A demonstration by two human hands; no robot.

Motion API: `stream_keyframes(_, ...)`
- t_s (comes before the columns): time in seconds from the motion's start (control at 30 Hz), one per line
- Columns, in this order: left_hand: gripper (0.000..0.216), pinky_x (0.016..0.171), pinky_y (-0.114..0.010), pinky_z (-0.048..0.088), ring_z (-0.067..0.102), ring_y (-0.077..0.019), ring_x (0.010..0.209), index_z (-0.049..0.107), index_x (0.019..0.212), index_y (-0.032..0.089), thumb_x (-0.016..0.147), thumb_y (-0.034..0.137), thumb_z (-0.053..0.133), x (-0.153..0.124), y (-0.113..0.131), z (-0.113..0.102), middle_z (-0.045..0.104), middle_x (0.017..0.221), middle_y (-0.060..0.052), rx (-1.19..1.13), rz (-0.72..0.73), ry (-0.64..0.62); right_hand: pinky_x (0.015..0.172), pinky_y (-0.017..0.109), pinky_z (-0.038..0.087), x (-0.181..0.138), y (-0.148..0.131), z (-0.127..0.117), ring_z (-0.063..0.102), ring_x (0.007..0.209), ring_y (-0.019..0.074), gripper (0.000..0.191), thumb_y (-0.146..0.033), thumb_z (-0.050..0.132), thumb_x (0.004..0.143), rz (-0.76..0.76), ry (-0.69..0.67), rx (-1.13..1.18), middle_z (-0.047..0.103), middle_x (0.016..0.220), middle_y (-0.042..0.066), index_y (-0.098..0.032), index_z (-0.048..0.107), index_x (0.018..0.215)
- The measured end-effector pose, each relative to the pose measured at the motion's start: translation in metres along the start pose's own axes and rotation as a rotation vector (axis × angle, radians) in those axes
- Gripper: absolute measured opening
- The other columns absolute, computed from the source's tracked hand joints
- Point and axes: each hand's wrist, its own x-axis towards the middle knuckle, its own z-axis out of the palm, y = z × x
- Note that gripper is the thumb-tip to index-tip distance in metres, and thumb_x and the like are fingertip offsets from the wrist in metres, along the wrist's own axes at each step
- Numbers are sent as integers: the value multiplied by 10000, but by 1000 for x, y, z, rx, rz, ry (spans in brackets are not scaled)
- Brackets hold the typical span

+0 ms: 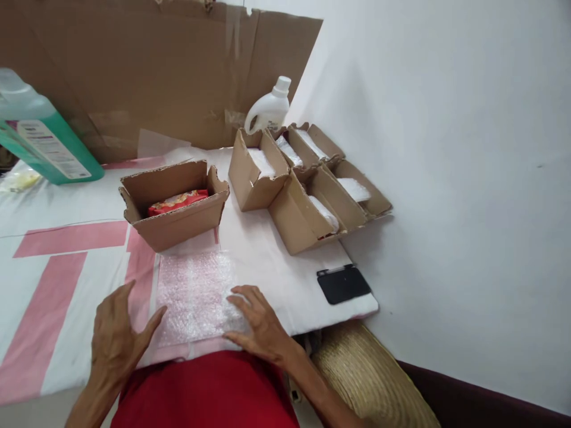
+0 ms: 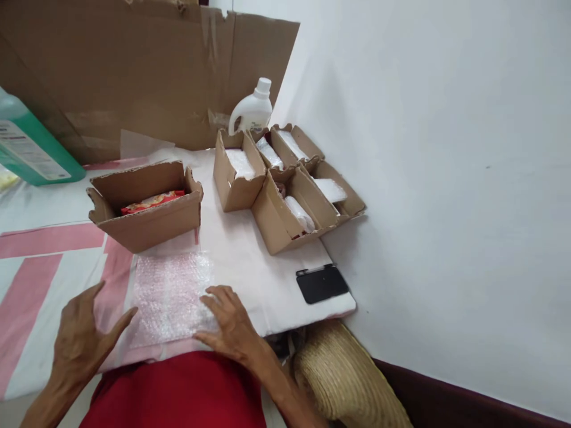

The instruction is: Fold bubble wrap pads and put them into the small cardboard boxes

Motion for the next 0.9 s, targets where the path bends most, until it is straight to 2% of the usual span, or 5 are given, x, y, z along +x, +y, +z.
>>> stream_keyframes(0.13,435,994,-428,507,640,-280,1159,605,1287,254,883,392,692,-7,7,12,685,1233,-109,65,622,-172,954,435,502,1,-2,19,581,1143,290,241,-246,664,933,-181,-212,-221,666,1220,134,-174,612,1156)
stream_keyframes(0.27,558,1033,-469,493,634,-301,1196,590,1319,242,827,446,754,-11,17,31,696,1255,-112,71,752,-316,870,365,506,7,3,24,623,995,236,140,-126,532,969,-220,-197,-210,712,1031,101,-181,648,1025)
stream_keyframes(0.57,236,854,-284,577,729,-194,978,701,1126,287,930,377,605,5,3,2,763,1068,-30,-288,265,-476,749,284,489,23,3,-15,647,816,176,199,-330,586,973,269,-3,496,709,864,27,-200,723,908)
stream_keyframes(0.77,383,575,-257,459,554,-157,609,631,721,228,889,568,585,26,17,15,586,650,18,-300,-49,-392,588,234,361,54,13,16,491,624,118,286,-420,613,939,548,201,615,540,674,-44,-179,655,791)
stream_keyframes(0.9,406,549,-264,411,509,-153,577,608,750,230,886,606,538,30,24,23,551,634,27,-265,-133,-323,612,249,403,70,17,33,522,639,140,337,-491,619,918,551,314,499,589,680,-22,-184,667,787)
